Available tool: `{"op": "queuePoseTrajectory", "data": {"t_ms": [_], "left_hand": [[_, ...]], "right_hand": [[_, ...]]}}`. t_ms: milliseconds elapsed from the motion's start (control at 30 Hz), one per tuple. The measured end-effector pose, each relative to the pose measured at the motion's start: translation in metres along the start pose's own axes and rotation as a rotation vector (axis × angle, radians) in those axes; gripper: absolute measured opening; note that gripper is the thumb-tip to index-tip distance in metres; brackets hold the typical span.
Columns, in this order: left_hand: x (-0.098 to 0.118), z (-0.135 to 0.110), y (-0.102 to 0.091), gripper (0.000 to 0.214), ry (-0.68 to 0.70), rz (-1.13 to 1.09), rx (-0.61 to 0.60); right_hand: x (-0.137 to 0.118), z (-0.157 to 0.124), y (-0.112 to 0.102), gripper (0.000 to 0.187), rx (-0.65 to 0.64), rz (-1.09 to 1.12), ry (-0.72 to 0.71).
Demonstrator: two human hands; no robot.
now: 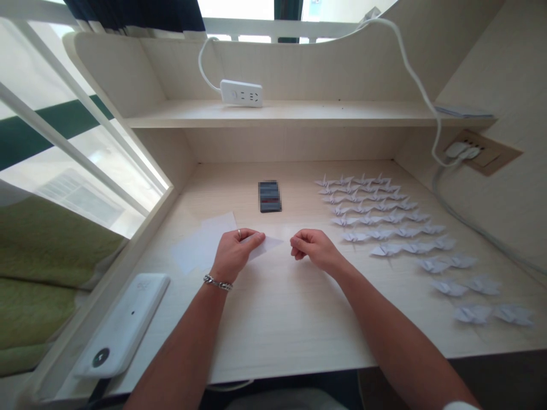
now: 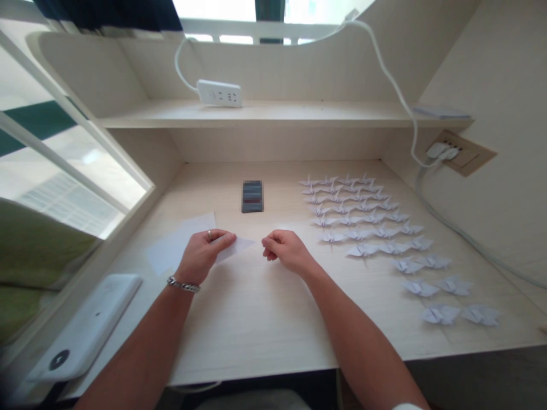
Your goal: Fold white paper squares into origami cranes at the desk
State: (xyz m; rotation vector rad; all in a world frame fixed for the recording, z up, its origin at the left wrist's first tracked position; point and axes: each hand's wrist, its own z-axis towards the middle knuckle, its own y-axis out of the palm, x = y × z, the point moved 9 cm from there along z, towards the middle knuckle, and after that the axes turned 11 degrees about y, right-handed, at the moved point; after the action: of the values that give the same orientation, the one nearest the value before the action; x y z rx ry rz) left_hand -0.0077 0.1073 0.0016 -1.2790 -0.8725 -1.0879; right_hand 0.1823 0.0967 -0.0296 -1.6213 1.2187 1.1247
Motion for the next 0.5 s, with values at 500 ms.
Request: {"op": "queuePoseTrajectory", "data": {"t_ms": [500], "left_hand": [[0.004,-0.003,0.015,0.029,0.053,-0.032,-0.069]], "right_hand": [[0.003,-0.001,0.020,0.032,-0.089,0.157,0.040]]}}
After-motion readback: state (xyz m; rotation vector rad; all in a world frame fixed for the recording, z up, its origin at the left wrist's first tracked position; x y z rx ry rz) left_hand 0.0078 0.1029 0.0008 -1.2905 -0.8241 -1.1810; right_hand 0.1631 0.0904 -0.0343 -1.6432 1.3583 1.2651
